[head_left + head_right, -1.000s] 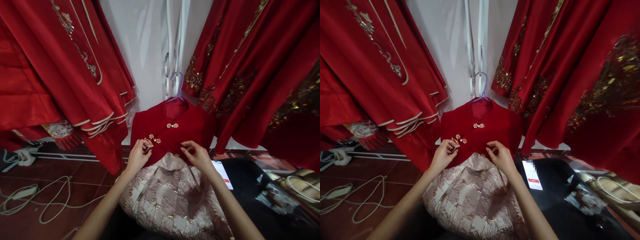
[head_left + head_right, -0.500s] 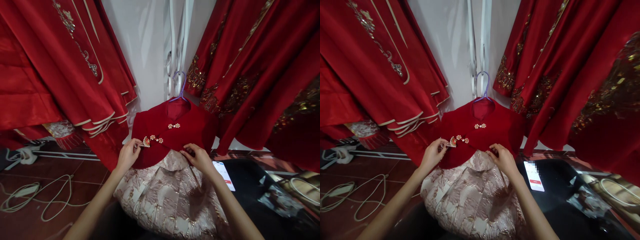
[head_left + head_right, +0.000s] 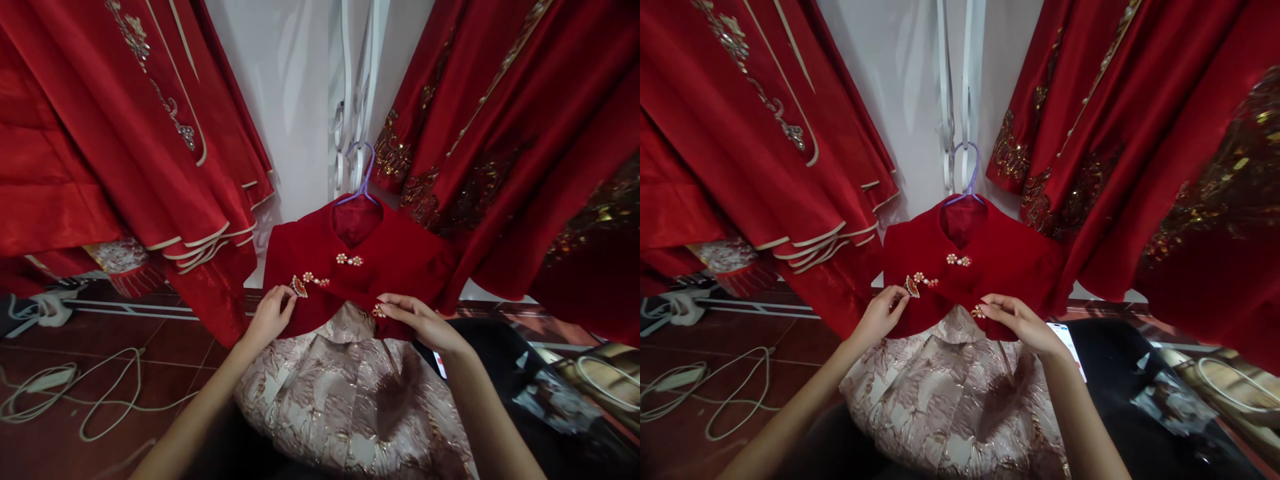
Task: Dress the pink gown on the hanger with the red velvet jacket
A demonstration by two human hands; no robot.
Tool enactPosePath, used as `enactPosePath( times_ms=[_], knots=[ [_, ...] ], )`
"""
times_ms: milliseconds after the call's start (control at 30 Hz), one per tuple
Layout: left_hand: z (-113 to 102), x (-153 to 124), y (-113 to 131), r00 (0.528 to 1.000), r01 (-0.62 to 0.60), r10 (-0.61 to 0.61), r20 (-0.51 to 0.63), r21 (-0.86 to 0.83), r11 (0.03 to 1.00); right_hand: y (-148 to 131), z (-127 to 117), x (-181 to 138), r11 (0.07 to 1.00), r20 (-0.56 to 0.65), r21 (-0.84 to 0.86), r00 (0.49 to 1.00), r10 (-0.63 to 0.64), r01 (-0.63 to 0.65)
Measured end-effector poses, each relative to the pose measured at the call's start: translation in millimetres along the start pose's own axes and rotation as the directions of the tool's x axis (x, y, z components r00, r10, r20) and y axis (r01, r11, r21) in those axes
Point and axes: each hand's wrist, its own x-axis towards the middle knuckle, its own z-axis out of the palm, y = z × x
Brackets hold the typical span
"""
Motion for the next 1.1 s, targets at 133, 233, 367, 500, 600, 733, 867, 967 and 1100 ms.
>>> enactPosePath(
  times_ms=[133, 233, 367, 500, 600, 733, 867, 967, 1100],
  knots=[
    [-5.2, -3.0, 5.7, 0.983, 0.138, -0.145, 0.113, 0.067, 0.988, 5.7, 6.0, 6.4, 0.987, -0.118, -0.121, 0.986, -0.119, 0.104],
    [-11.1, -6.6, 11.7, 0.973, 0.198, -0.207, 0.1, 0.1, 0.975, 9.4, 11.9, 11.4, 0.94, -0.204, -0.289, 0.948, -0.245, 0.181],
    [-14.8, -11.0, 19.2, 0.964, 0.171, -0.187, 0.19, 0.098, 0.98, 20.0, 17.6, 18.7, 0.897, -0.259, -0.388, 0.91, -0.324, 0.21],
    [-15.7, -18.1, 28.9, 0.917, 0.054, -0.038, 0.398, -0.028, 0.998, 25.2, 24.1, 22.7, 0.904, -0.246, -0.333, 0.901, -0.358, 0.268],
    [-15.8, -24.5, 37.5, 0.855, -0.034, 0.11, 0.506, -0.158, 0.987, 19.8, 29.0, 20.5, 0.877, -0.19, -0.368, 0.898, -0.397, 0.31],
    [-6.3, -28.8, 38.4, 0.857, 0.004, 0.152, 0.492, -0.302, 0.953, 11.9, 31.6, 15.7, 0.818, -0.045, -0.466, 0.914, -0.403, 0.337],
    [9.5, -24.0, 20.3, 0.924, 0.306, -0.123, 0.362, -0.506, 0.807, 13.0, 30.2, 15.3, 0.797, -0.011, -0.508, 0.923, -0.385, 0.327],
    [13.6, -19.3, 5.5, 0.881, 0.466, -0.28, 0.382, -0.595, 0.655, 15.9, 27.9, 16.3, 0.742, -0.012, -0.583, 0.909, -0.416, 0.332],
    [16.6, -20.0, 0.7, 0.934, 0.336, -0.193, 0.302, -0.55, 0.765, 16.4, 27.3, 15.8, 0.573, -0.103, -0.781, 0.855, -0.508, 0.246]
  ],
)
